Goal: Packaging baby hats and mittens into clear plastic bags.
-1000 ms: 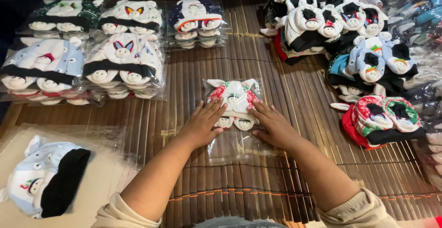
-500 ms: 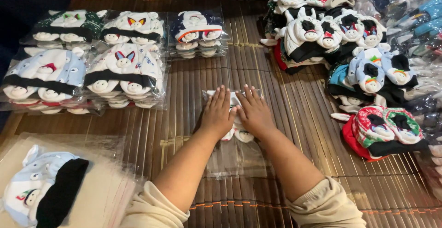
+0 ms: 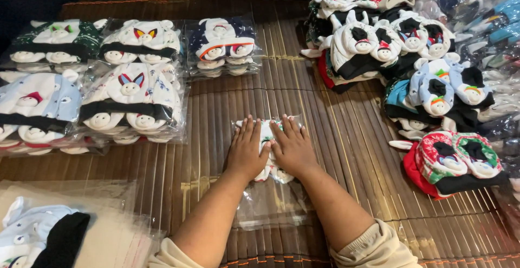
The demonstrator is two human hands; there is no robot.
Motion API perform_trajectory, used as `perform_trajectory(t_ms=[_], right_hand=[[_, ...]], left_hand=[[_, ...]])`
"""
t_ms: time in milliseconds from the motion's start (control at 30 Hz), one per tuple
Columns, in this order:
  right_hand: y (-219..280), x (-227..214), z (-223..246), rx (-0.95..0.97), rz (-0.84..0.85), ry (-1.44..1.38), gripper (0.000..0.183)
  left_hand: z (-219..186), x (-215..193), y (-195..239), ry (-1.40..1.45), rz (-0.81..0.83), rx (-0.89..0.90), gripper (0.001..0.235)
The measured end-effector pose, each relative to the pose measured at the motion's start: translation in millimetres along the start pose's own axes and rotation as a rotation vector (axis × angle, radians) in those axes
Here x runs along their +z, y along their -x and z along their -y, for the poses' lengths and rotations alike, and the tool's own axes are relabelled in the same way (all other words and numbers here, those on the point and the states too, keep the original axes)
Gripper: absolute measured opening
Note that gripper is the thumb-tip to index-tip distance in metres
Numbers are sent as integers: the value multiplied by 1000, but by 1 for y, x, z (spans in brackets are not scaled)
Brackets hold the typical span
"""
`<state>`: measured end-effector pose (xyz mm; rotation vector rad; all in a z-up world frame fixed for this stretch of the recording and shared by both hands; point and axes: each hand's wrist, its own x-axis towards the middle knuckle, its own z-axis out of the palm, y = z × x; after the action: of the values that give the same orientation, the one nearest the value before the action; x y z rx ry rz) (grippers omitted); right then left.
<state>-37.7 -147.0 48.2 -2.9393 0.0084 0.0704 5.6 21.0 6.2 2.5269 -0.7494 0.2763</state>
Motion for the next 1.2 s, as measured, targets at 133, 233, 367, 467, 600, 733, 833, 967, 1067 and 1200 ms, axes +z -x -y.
perform_trajectory(t_ms=[133, 233, 367, 467, 600, 733, 833, 967, 1067, 1200], right_hand=[[-1, 6, -13, -34, -42, -193, 64], [-2, 15, -29, -111, -189, -504, 68], [32, -15, -33, -107, -400, -738, 59], [53, 2, -64, 222, -383, -631, 50], [77, 18, -100, 482, -74, -703, 39], [104, -7, -74, 538, 78, -1070, 33], [105, 4, -71, 528, 97, -1162, 33], [101, 14, -71, 527, 67, -1235, 31], [100, 14, -69, 562, 79, -1325, 30], [96, 23, -79, 594, 65, -1397, 31]], left_hand=[[1, -2, 3, 92, -70, 23, 74], [7, -9, 6, 222, -153, 47, 69], [17, -33, 17, 282, -301, 64, 53], [20, -46, 43, 100, -280, -198, 48], [26, -50, 80, -43, 74, -610, 32], [22, -54, 98, 94, 321, -769, 32], [7, -70, 97, 187, 350, -800, 35], [17, -53, 90, 268, 310, -792, 39], [21, -46, 88, 251, 305, -805, 34], [14, -54, 89, 255, 284, -772, 28]])
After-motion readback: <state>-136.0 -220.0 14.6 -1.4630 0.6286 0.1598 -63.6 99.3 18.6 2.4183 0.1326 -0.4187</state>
